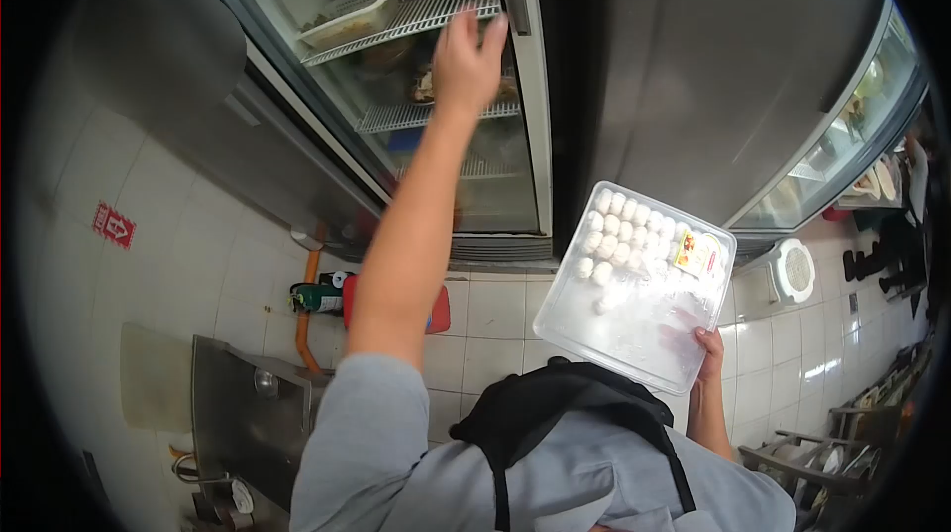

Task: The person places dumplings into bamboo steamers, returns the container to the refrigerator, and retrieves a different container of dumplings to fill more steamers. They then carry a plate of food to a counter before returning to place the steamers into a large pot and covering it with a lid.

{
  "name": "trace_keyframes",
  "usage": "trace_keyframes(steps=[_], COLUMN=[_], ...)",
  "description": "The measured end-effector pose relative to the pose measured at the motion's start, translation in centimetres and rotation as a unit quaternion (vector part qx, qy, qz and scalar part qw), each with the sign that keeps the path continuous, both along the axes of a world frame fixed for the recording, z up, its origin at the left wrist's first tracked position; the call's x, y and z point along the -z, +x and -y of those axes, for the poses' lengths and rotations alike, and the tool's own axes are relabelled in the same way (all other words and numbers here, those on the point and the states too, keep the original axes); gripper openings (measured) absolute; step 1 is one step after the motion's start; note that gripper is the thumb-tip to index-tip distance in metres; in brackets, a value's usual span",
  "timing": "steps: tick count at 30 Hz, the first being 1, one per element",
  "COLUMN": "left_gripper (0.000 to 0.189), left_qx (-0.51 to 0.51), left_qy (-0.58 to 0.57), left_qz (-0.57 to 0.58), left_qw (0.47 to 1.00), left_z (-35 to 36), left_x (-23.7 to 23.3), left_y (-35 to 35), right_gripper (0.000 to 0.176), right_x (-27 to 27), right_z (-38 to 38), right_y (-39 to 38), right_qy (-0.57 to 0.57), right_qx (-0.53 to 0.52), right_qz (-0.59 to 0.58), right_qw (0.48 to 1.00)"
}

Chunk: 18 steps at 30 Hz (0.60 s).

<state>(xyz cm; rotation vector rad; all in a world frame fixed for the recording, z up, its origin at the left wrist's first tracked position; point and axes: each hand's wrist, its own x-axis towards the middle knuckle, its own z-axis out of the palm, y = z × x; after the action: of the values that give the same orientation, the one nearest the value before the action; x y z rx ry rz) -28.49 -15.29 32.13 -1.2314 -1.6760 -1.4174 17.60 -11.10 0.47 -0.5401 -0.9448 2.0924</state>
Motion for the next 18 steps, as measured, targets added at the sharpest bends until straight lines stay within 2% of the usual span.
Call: trace_keyframes(steps=[1,2,4,5,8,11,14,15,16,17,18], left_gripper=[0.056,0.051,0.048,0.048,0.038,0.044,0.038,0.027,0.018,0.013,0.023], left_qx=[0.013,-0.025,-0.064,-0.084,-0.070,-0.062,0.062,0.165,0.172,0.192,0.281], left_qy=[-0.031,0.006,-0.043,-0.068,-0.043,-0.005,0.015,0.099,0.095,0.162,0.190], left_qz=[-0.003,-0.069,-0.087,-0.096,-0.033,-0.090,0.005,-0.003,0.110,0.103,0.138], left_qw=[0.999,0.997,0.993,0.990,0.996,0.994,0.998,0.981,0.974,0.963,0.930], left_z=[-1.6,-3.9,-6.0,-6.7,-6.9,-7.0,-0.7,1.3,5.1,8.4,13.8], left_x=[-2.9,-4.6,-7.2,-7.8,-8.0,-6.4,-4.6,-3.3,-2.3,-0.1,2.0], left_y=[-1.2,-2.5,-3.6,-3.9,-2.6,-3.9,0.8,2.0,4.0,4.1,3.4], right_gripper=[0.079,0.078,0.078,0.078,0.078,0.076,0.074,0.073,0.073,0.072,0.072], right_x=[0.1,0.4,1.1,1.4,3.5,3.8,2.5,2.3,2.2,2.1,2.3], right_z=[0.5,0.8,1.3,1.3,0.0,-1.8,-3.9,-5.2,-6.1,-6.8,-7.4], right_y=[0.2,0.3,0.6,0.8,1.2,1.4,1.4,0.7,-0.3,-1.3,-2.9], right_qy=[-0.005,-0.009,-0.012,-0.014,-0.003,-0.008,-0.001,-0.003,-0.007,-0.011,-0.020], right_qx=[0.012,0.024,0.035,0.040,0.049,0.028,-0.037,-0.061,-0.085,-0.111,-0.132], right_qz=[0.005,0.009,0.015,0.019,0.029,0.023,0.071,0.073,0.077,0.082,0.077], right_qw=[1.000,1.000,0.999,0.999,0.998,0.999,0.997,0.995,0.993,0.990,0.988])
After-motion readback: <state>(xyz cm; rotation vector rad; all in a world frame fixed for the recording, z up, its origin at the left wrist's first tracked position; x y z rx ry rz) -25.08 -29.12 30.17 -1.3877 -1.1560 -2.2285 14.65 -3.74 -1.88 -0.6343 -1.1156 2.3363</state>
